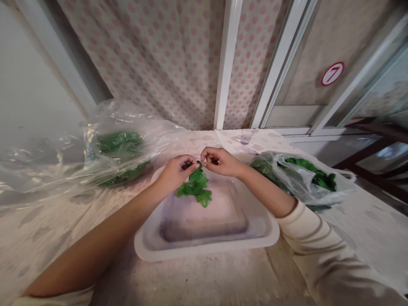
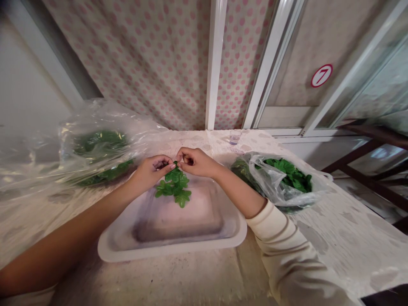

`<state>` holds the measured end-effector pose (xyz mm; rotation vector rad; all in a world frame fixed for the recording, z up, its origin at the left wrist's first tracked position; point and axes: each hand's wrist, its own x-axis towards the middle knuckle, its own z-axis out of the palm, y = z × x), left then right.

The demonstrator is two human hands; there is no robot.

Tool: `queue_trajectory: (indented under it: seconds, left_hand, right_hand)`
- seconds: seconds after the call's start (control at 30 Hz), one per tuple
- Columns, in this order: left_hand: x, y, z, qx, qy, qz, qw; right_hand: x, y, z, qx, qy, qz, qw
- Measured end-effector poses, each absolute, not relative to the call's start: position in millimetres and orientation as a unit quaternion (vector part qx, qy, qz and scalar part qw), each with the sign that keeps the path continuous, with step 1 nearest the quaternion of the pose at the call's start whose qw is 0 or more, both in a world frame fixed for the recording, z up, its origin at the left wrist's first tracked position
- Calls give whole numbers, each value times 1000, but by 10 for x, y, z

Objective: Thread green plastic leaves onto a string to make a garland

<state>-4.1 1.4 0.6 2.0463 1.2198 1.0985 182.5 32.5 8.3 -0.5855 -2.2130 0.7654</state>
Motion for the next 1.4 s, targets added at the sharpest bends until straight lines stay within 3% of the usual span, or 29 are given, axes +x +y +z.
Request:
queue_trajectory:
  seconds: [1.4]
  left_hand:
    - [-46, 18, 38, 679, 501, 467, 262]
  right_hand:
    - [1823, 351, 55, -238, -873, 273, 327]
